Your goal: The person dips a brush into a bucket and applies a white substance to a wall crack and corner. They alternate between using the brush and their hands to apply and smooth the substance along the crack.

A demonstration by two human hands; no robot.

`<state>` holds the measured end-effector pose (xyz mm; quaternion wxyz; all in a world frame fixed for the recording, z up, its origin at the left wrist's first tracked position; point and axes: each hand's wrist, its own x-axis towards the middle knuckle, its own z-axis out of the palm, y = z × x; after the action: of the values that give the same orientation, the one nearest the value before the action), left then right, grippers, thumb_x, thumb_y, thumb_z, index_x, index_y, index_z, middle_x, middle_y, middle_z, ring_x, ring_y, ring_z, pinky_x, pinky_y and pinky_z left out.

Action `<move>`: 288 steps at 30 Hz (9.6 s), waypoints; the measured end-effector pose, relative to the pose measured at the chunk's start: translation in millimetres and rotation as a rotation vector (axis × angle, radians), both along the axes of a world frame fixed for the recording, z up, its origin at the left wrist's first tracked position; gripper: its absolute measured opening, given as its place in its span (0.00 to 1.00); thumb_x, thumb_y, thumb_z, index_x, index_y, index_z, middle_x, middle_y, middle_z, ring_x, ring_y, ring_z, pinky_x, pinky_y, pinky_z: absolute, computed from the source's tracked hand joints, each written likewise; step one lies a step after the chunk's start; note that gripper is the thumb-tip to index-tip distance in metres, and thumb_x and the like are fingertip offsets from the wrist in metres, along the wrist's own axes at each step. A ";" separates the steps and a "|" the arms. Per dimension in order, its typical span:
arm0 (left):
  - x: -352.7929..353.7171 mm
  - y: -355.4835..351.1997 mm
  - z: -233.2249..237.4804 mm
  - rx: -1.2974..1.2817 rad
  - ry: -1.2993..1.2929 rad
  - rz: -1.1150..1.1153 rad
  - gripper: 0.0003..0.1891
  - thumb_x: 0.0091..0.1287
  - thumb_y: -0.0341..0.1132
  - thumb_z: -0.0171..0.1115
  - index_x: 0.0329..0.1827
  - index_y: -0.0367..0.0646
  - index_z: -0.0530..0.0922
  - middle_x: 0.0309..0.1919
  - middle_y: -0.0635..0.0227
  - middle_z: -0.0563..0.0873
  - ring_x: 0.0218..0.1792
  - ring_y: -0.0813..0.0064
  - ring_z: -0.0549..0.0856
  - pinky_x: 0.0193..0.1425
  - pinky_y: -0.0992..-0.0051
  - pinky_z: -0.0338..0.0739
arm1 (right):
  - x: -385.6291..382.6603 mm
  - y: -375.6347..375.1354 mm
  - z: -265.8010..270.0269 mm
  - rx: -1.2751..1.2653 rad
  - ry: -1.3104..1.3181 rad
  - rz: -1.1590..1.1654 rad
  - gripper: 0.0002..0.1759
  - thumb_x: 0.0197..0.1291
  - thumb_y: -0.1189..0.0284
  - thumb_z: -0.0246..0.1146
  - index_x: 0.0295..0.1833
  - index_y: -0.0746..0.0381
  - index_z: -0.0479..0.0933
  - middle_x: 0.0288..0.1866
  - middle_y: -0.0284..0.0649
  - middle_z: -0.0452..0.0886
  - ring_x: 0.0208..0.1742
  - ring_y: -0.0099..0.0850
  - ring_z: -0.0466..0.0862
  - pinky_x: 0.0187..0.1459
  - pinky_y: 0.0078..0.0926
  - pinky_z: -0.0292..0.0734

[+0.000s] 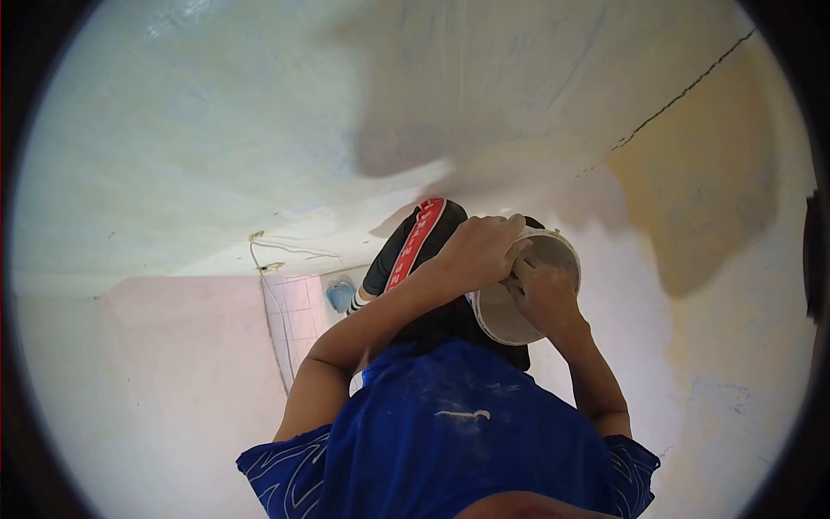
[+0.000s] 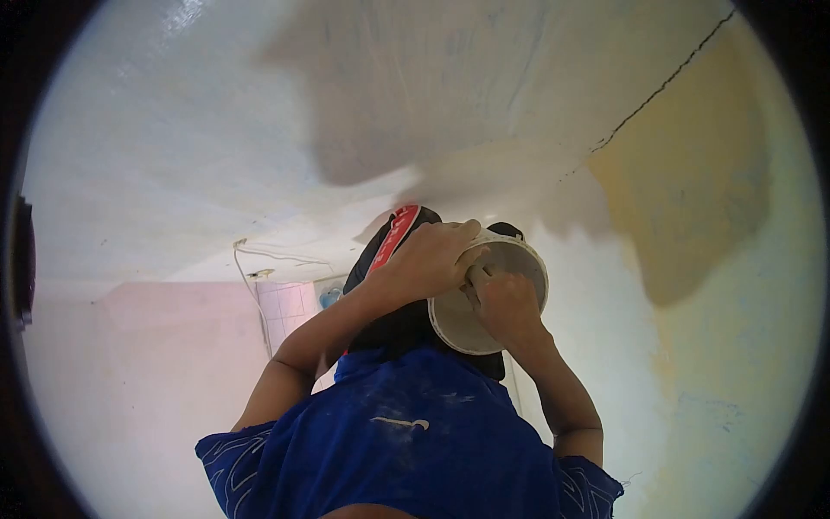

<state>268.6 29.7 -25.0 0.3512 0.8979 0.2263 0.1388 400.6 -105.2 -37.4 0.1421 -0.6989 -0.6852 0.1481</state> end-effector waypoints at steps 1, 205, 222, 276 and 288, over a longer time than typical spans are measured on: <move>2.1 1.9 -2.4 -0.014 0.007 -0.023 0.18 0.78 0.45 0.59 0.45 0.34 0.78 0.37 0.43 0.88 0.40 0.41 0.87 0.46 0.48 0.79 | -1.8 -0.7 0.0 -0.004 -0.019 -0.018 0.12 0.69 0.65 0.67 0.48 0.62 0.84 0.38 0.46 0.87 0.34 0.47 0.89 0.38 0.46 0.83; 75.9 -12.8 -6.3 0.027 0.020 -0.068 0.15 0.75 0.44 0.61 0.39 0.39 0.78 0.29 0.43 0.87 0.35 0.36 0.87 0.42 0.43 0.79 | 169.0 -42.8 576.2 0.876 -1.011 -0.813 0.20 0.79 0.56 0.61 0.54 0.64 0.79 0.50 0.49 0.85 0.48 0.41 0.81 0.56 0.41 0.80; 75.2 -13.3 -7.5 0.012 0.034 -0.037 0.15 0.74 0.44 0.62 0.37 0.39 0.77 0.29 0.44 0.87 0.35 0.36 0.87 0.42 0.43 0.78 | 216.5 5.8 609.1 0.680 -1.361 -0.813 0.24 0.82 0.55 0.53 0.60 0.65 0.78 0.58 0.53 0.84 0.61 0.52 0.83 0.65 0.49 0.76; 67.3 -6.2 -8.1 0.005 0.027 -0.015 0.16 0.75 0.44 0.62 0.37 0.39 0.77 0.28 0.44 0.87 0.34 0.37 0.87 0.41 0.44 0.78 | 211.1 -25.0 566.8 0.871 -1.266 -0.808 0.17 0.79 0.61 0.59 0.50 0.67 0.78 0.42 0.53 0.86 0.46 0.49 0.86 0.52 0.48 0.78; 77.2 -18.6 -6.2 0.010 0.045 -0.011 0.16 0.75 0.44 0.62 0.37 0.39 0.77 0.28 0.44 0.86 0.34 0.37 0.87 0.41 0.44 0.78 | 306.3 -16.0 522.8 0.951 -1.735 -0.462 0.17 0.80 0.63 0.55 0.54 0.66 0.79 0.52 0.52 0.82 0.55 0.51 0.84 0.59 0.51 0.77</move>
<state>345.8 11.1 -31.2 0.3421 0.9038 0.2285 0.1178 706.9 -121.2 485.4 -0.1156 -0.5517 -0.3879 -0.7293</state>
